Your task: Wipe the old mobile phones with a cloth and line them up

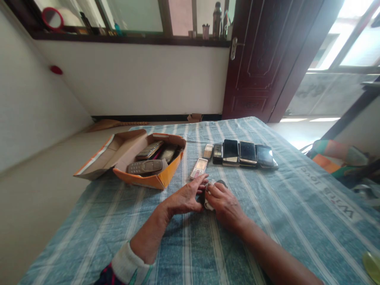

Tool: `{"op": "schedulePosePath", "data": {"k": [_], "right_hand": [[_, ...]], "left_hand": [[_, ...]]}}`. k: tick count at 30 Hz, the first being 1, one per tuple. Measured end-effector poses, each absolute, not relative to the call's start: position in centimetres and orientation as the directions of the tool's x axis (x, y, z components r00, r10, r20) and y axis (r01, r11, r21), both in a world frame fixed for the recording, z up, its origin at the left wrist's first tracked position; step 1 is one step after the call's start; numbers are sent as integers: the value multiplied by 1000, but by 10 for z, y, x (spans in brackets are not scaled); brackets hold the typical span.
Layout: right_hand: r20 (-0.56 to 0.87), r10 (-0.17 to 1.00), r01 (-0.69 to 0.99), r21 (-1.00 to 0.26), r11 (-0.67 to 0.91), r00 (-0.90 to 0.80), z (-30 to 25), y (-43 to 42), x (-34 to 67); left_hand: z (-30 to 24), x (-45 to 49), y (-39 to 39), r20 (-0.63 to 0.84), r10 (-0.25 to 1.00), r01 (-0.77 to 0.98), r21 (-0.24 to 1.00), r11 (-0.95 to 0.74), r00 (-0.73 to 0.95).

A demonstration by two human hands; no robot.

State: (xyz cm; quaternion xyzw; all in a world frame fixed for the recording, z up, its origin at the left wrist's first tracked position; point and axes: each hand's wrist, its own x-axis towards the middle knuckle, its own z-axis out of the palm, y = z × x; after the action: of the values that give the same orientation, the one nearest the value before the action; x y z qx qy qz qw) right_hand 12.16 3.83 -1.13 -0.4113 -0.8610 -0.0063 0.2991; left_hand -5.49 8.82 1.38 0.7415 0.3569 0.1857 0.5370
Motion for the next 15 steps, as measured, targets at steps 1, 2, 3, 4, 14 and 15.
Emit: {"op": "schedulePosePath", "data": {"k": [1, 2, 3, 4, 14, 15], "right_hand": [[526, 696, 702, -236, 672, -489, -11, 38, 121], [532, 687, 692, -236, 682, -495, -11, 38, 121], [535, 679, 683, -235, 691, -503, -11, 38, 120], [536, 671, 676, -231, 700, -512, -11, 38, 120], [472, 604, 591, -196, 782, -643, -9, 31, 117], [468, 599, 580, -203, 789, -650, -8, 30, 118]], "left_hand": [[15, -56, 88, -107, 723, 325, 931, -168, 682], [15, -56, 88, -106, 718, 319, 933, -168, 688], [16, -57, 88, -103, 714, 312, 935, -167, 692], [17, -57, 88, -103, 710, 304, 939, -162, 696], [25, -60, 85, -116, 694, 281, 951, -129, 711], [27, -60, 84, -121, 692, 286, 949, -128, 712]]}}
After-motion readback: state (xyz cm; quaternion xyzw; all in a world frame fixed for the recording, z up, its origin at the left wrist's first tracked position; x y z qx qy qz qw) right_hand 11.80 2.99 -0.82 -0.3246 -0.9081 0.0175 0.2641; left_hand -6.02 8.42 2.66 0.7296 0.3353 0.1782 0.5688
